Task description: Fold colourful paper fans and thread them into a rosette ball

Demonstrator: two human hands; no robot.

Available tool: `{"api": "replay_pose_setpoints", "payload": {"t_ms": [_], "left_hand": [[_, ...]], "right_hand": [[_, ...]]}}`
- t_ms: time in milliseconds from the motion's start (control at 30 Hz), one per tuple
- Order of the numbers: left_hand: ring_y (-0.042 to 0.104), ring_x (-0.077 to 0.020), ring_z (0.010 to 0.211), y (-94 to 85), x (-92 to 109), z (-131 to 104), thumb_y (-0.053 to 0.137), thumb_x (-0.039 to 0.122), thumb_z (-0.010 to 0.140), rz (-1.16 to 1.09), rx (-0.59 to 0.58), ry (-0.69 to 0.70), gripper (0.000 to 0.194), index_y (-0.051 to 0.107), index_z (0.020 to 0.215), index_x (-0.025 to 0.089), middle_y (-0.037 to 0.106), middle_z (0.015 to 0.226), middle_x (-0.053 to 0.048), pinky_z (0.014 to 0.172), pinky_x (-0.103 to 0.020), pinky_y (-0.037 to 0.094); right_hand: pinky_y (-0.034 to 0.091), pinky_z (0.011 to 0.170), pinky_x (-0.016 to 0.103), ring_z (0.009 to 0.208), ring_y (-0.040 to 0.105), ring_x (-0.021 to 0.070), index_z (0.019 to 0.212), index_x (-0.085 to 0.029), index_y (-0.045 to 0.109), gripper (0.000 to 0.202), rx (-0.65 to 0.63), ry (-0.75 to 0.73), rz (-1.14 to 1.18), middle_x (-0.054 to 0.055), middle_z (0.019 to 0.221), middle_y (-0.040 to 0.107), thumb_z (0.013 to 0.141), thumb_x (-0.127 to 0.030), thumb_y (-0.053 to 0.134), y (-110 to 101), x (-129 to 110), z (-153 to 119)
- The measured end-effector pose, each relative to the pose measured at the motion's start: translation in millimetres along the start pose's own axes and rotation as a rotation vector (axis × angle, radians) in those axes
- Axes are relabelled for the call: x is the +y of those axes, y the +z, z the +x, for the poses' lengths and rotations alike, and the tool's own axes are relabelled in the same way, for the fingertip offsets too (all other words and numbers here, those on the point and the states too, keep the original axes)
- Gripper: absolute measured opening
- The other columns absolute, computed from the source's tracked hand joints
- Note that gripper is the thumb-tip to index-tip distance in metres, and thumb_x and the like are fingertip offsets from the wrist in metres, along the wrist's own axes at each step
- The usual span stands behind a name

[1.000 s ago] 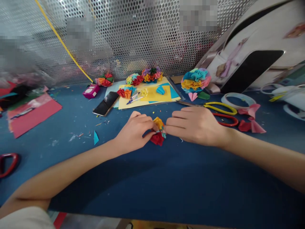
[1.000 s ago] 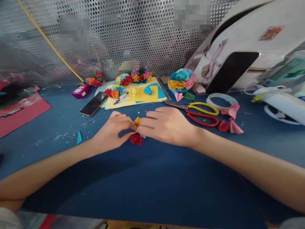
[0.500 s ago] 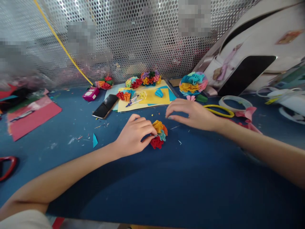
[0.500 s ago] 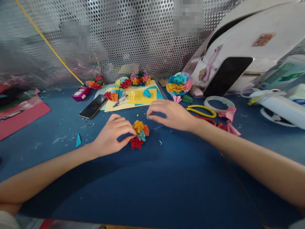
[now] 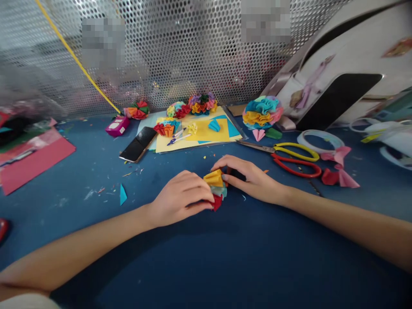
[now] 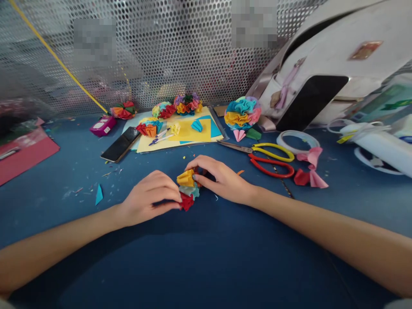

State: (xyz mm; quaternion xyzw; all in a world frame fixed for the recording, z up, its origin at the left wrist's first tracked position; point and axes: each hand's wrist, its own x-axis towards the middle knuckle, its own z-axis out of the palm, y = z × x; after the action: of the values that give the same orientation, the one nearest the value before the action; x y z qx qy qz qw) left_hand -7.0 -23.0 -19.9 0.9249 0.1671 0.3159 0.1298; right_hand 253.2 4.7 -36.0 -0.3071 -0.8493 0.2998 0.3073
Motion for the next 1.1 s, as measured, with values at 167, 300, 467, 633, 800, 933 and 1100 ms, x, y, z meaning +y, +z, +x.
{"api": "replay_pose_setpoints", "payload": {"t_ms": [167, 300, 467, 633, 800, 933, 1100], "left_hand": [[0.067, -0.0176, 0.089, -2.0, -1.9, 1.1, 0.063, 0.027, 0.103, 0.055, -0.049, 0.077, 0.01, 0.066, 0.11, 0.02, 0.077, 0.1, -0.004, 0.086, -0.034, 0.047], [0.067, -0.0166, 0.088, -1.5, -2.7, 2.6, 0.053, 0.031, 0.108, 0.048, -0.05, 0.0, 0.017, 0.067, 0.106, 0.021, 0.077, 0.098, -0.004, 0.084, -0.033, 0.047], [0.066, -0.0145, 0.085, 2.0, -3.1, 3.2, 0.063, 0.025, 0.102, 0.125, 0.012, -0.087, 0.006, 0.068, 0.103, 0.021, 0.076, 0.094, -0.001, 0.082, -0.031, 0.047], [0.064, -0.0153, 0.08, 2.5, -0.3, 5.0, 0.065, 0.019, 0.1, 0.291, 0.046, -0.093, 0.005, 0.068, 0.098, 0.022, 0.077, 0.092, 0.0, 0.081, -0.034, 0.043], [0.066, -0.0144, 0.08, 3.1, 0.9, 7.3, 0.067, 0.017, 0.096, 0.188, 0.095, -0.249, 0.006, 0.066, 0.091, 0.021, 0.075, 0.088, 0.001, 0.078, -0.033, 0.041], [0.066, -0.0146, 0.081, 4.2, -0.3, 6.9, 0.072, 0.02, 0.095, 0.145, 0.114, -0.273, 0.007, 0.065, 0.093, 0.02, 0.074, 0.09, 0.001, 0.077, -0.032, 0.041], [0.067, -0.0146, 0.08, 4.5, -0.9, 6.3, 0.076, 0.028, 0.094, 0.161, 0.108, -0.281, 0.013, 0.066, 0.096, 0.021, 0.076, 0.092, 0.001, 0.076, -0.032, 0.04]], "right_hand": [[0.054, 0.093, 0.035, 0.106, 0.066, 0.0218, 0.121, -0.022, 0.061, 0.02, -0.031, -0.01, -0.007, 0.009, 0.116, 0.068, 0.105, -0.026, 0.051, 0.4, 0.5, -1.6], [0.055, 0.09, 0.036, 0.107, 0.067, 0.023, 0.12, -0.024, 0.06, 0.018, -0.025, -0.018, -0.017, 0.009, 0.117, 0.069, 0.104, -0.025, 0.051, 0.9, 1.6, -2.0], [0.056, 0.09, 0.035, 0.105, 0.067, 0.0221, 0.118, -0.023, 0.06, 0.017, -0.028, -0.059, -0.016, 0.009, 0.114, 0.069, 0.105, -0.023, 0.05, 1.3, -0.6, -0.7], [0.055, 0.086, 0.034, 0.102, 0.067, 0.0223, 0.114, -0.022, 0.061, 0.014, -0.024, -0.061, -0.03, 0.01, 0.112, 0.069, 0.105, -0.023, 0.05, 1.8, -5.1, -1.3], [0.054, 0.085, 0.033, 0.099, 0.067, 0.0215, 0.114, -0.021, 0.061, 0.014, 0.003, -0.053, -0.048, 0.009, 0.11, 0.068, 0.105, -0.023, 0.05, 3.5, -9.7, -3.1], [0.054, 0.083, 0.032, 0.096, 0.067, 0.0208, 0.11, -0.022, 0.062, 0.014, 0.019, -0.043, -0.044, 0.009, 0.106, 0.069, 0.106, -0.025, 0.049, 5.5, -14.3, -3.2], [0.054, 0.08, 0.032, 0.091, 0.067, 0.02, 0.108, -0.022, 0.062, 0.012, 0.037, -0.034, -0.036, 0.007, 0.102, 0.068, 0.105, -0.024, 0.051, 8.2, -17.5, -3.6]]}}
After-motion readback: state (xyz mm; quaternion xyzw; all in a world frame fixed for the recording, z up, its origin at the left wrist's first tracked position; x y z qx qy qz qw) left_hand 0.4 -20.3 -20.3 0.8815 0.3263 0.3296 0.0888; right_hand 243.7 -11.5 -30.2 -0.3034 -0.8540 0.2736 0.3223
